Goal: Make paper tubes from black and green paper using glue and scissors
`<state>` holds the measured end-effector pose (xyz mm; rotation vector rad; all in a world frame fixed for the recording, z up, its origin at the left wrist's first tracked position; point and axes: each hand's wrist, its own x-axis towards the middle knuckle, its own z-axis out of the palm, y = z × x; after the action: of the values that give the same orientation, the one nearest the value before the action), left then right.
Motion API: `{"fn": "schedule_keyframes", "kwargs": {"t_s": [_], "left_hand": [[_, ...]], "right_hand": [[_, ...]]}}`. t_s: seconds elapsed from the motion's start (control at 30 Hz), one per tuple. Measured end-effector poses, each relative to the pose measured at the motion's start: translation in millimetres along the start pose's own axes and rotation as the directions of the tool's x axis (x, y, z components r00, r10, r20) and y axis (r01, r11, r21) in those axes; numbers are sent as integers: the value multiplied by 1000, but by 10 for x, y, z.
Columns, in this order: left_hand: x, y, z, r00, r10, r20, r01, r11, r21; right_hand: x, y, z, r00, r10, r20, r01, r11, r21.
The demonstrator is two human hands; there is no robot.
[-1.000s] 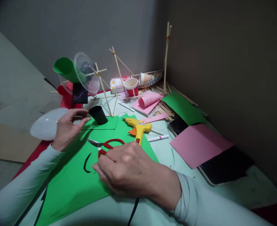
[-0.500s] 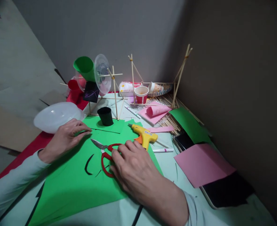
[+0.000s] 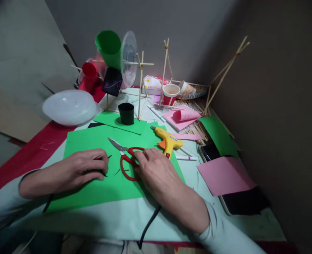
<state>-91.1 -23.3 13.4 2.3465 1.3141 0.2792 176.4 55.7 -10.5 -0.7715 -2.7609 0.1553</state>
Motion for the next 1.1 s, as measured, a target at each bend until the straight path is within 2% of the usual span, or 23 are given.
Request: {"fn": "schedule_keyframes", "kwargs": {"t_s": [0.13, 0.23, 0.3, 0.33, 0.4, 0.43, 0.47, 0.5, 0.57, 0.6, 0.67, 0.77, 0.87, 0.93, 1.0, 1.07, 1.1], "left_hand": [[-37, 28, 21, 999, 34, -42, -33, 999, 17], [-141, 81, -69, 993, 31, -112, -36, 998, -49], [-266, 118, -162, 993, -16, -114, -2, 988, -154], [-339, 131, -210, 996, -46, -75, 29, 975, -222], [-469, 139, -287, 993, -67, 100, 100, 924, -369], [-511, 132, -309, 980, -84, 183, 153, 902, -403], [-528, 121, -315, 971, -102, 216, 185, 894, -409], [-514, 109, -301, 974, -135, 182, 197, 901, -385], [-401, 93, -213, 976, -207, -66, 182, 946, -269], [-312, 97, -139, 954, -220, -203, 185, 966, -180], [-119, 138, 44, 928, -146, -341, 156, 988, 2], [63, 261, 303, 980, -139, -145, 160, 976, 149], [10, 419, 371, 982, -187, -7, 185, 969, 164], [-120, 546, 277, 982, -186, 45, 181, 979, 99], [-268, 680, 115, 984, -114, 140, 119, 993, -27], [-399, 783, -47, 973, 26, 230, 21, 980, -198], [-451, 808, -116, 976, 46, 213, 7, 970, -241]], "right_hand": [[5, -15, -76, 998, -1, -59, 4, 999, 50], [-8, -7, -224, 978, 18, -207, -1, 997, 83], [-28, 17, -360, 942, 56, -330, -1, 986, 165], [-40, 34, -429, 918, 89, -387, -4, 977, 213], [-66, 75, -553, 865, 176, -470, -23, 950, 312], [-77, 96, -601, 835, 223, -503, -33, 933, 359], [-86, 117, -638, 806, 266, -529, -38, 915, 402], [-92, 136, -664, 777, 302, -552, -37, 898, 439], [-98, 169, -687, 736, 347, -582, -20, 870, 493], [-98, 181, -689, 724, 358, -590, -12, 861, 508], [-95, 203, -686, 707, 375, -599, 1, 847, 531], [-88, 241, -691, 685, 418, -596, -3, 820, 572], [-81, 301, -717, 649, 458, -608, -7, 803, 597], [-77, 340, -733, 621, 476, -623, -1, 795, 606], [-72, 359, -737, 612, 481, -627, 0, 793, 609], [-64, 350, -727, 648, 457, -610, 6, 797, 604], [-58, 333, -715, 682, 430, -592, 6, 806, 592]]}}
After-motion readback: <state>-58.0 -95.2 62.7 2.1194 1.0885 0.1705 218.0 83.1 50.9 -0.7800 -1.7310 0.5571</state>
